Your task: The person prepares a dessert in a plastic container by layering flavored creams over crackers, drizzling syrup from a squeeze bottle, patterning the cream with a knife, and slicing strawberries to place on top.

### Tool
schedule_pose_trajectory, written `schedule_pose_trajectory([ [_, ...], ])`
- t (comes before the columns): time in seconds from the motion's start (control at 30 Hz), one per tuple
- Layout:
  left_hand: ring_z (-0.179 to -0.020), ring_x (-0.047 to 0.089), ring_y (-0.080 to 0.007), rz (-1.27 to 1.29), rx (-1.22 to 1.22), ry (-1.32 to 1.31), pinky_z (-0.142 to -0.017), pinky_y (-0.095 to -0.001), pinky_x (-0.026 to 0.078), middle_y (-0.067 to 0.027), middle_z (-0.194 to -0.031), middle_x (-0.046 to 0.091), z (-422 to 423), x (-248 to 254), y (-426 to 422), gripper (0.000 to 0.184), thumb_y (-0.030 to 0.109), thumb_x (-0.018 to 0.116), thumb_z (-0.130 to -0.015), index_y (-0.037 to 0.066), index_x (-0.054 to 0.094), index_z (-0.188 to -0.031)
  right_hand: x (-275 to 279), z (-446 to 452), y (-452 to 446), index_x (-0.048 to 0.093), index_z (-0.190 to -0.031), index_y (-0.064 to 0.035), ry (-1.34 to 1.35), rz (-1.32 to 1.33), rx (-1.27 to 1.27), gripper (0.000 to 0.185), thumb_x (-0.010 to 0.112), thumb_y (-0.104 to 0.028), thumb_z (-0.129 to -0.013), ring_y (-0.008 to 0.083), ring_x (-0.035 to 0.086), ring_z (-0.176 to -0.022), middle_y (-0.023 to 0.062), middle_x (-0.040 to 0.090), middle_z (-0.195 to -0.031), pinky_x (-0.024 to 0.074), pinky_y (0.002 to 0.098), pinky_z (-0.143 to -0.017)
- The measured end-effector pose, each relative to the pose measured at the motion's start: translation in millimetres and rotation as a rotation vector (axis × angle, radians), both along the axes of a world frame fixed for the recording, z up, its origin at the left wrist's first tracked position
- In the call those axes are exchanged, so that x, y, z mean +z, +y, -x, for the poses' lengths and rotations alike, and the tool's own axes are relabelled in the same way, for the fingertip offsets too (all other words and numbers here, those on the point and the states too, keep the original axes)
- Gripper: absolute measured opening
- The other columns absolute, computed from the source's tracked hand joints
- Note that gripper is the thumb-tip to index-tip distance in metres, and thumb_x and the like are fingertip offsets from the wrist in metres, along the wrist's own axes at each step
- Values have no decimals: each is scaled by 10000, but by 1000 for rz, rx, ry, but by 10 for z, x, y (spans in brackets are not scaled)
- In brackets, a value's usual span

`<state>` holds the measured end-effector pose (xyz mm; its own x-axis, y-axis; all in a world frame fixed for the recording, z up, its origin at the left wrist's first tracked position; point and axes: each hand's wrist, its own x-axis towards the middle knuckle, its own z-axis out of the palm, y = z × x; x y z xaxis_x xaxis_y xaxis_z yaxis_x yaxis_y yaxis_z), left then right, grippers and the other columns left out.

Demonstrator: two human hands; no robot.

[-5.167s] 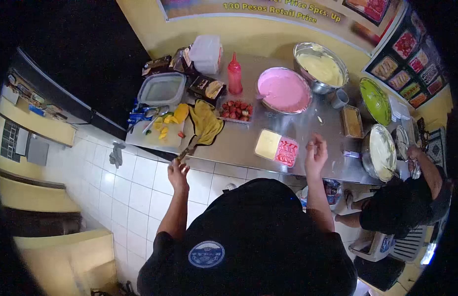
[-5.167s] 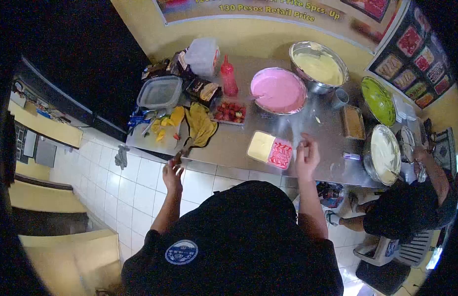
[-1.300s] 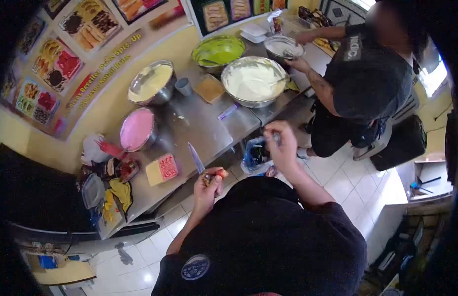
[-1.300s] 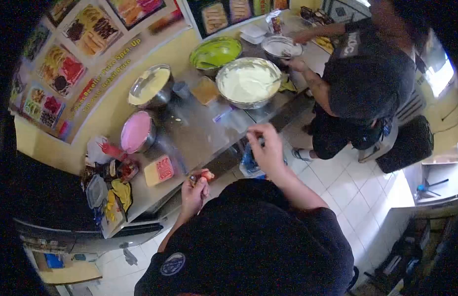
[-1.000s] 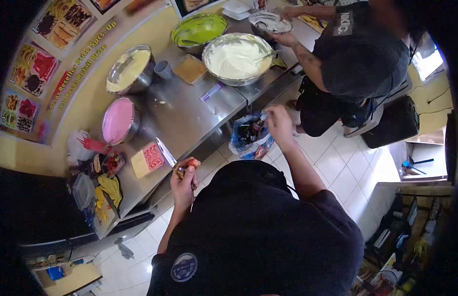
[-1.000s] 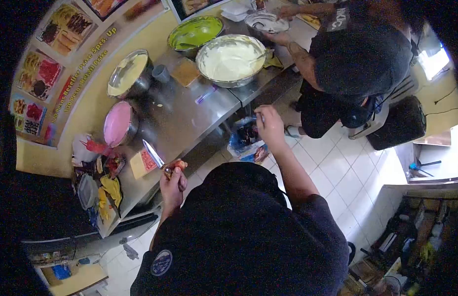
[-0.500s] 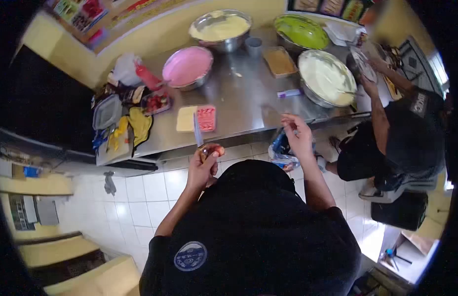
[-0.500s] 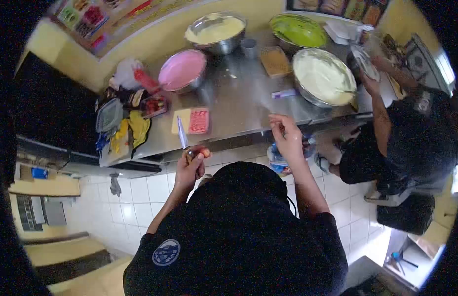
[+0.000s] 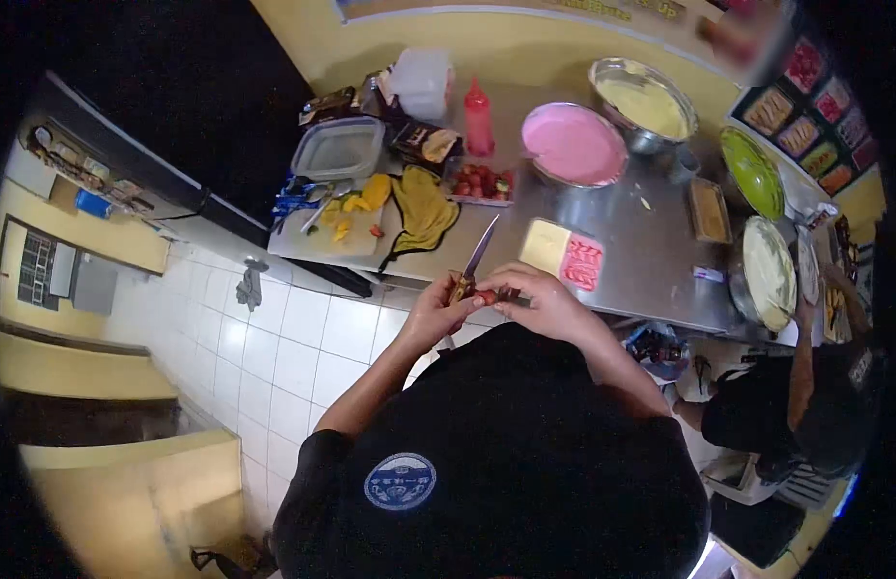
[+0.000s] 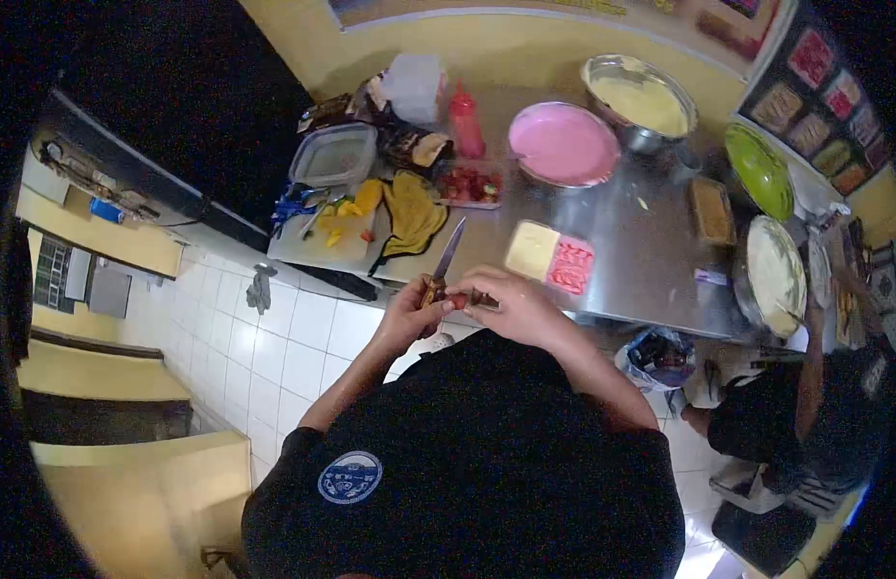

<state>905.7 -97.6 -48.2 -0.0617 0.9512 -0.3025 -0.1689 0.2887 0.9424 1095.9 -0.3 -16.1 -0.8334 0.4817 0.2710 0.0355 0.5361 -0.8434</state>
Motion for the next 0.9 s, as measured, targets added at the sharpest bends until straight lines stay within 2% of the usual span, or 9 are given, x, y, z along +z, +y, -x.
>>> schedule_pose_trajectory([
  [0.13,-465,354,-57,30,26,-174,-401,-226,231,36,-617,415,790,-192,-48,228,210,645,-901,64,508,-1009,-56,758,-70,632,-1088,-60,-50,163,-10,288,695,-53,-807,193,624,-889,80,591,-987,511,314,-775],
  [0.4,-457,343,-66,119,-37,-535,-421,-225,231,31,-624,421,1688,-227,-33,188,241,554,-960,100,491,-1068,-388,1730,-37,656,-1034,-36,73,161,-91,274,738,-28,-772,165,641,-836,72,632,-916,522,289,-759],
  [0.57,-456,360,-63,199,5,-545,-416,-219,258,31,-614,425,1902,-210,56,182,217,567,-954,84,504,-1061,-374,1951,-74,650,-1014,-13,93,270,-143,236,731,-39,-795,133,630,-835,51,640,-927,519,278,-760],
  [0.63,-436,340,-63,95,-31,-246,-383,-220,233,29,-648,453,1993,-270,92,186,238,566,-950,70,525,-1019,-437,2018,-54,648,-1019,-23,-32,306,-179,249,739,-83,-796,129,634,-823,57,649,-919,520,281,-737],
  [0.67,-436,340,-63,94,-28,-255,-383,-220,233,29,-648,453,2014,-296,92,186,238,566,-950,70,525,-1019,-473,2066,-38,646,-1024,-32,-146,340,-204,267,748,-127,-797,124,637,-812,62,657,-911,521,284,-714],
  [0.73,-426,352,-58,8,64,-21,-373,-223,254,36,-630,454,2080,-340,103,158,199,564,-949,65,542,-1030,-539,2216,7,643,-1010,-27,-89,373,-168,255,740,-123,-796,137,644,-812,73,660,-919,524,291,-704],
  [0.8,-456,378,-49,15,101,34,-396,-212,292,39,-626,451,2219,-431,32,155,175,554,-949,57,542,-1048,-630,2401,89,639,-996,-21,-30,414,-120,243,733,-120,-795,150,651,-812,85,662,-927,527,298,-693],
  [0.87,-527,426,-56,-107,211,302,-448,-217,337,28,-692,481,2393,-718,-131,201,178,556,-949,40,544,-1095,-742,2627,263,618,-977,-15,-142,-62,-43,244,706,-135,-784,233,657,-844,113,658,-963,528,348,-725],
  [0.9,-609,496,-128,-187,200,635,-559,-262,430,-27,-760,514,2524,-887,-231,304,182,545,-954,36,521,-1220,-863,2751,333,608,-942,-15,-183,-247,-25,258,686,-159,-742,310,621,-878,130,640,-944,502,400,-777],
])
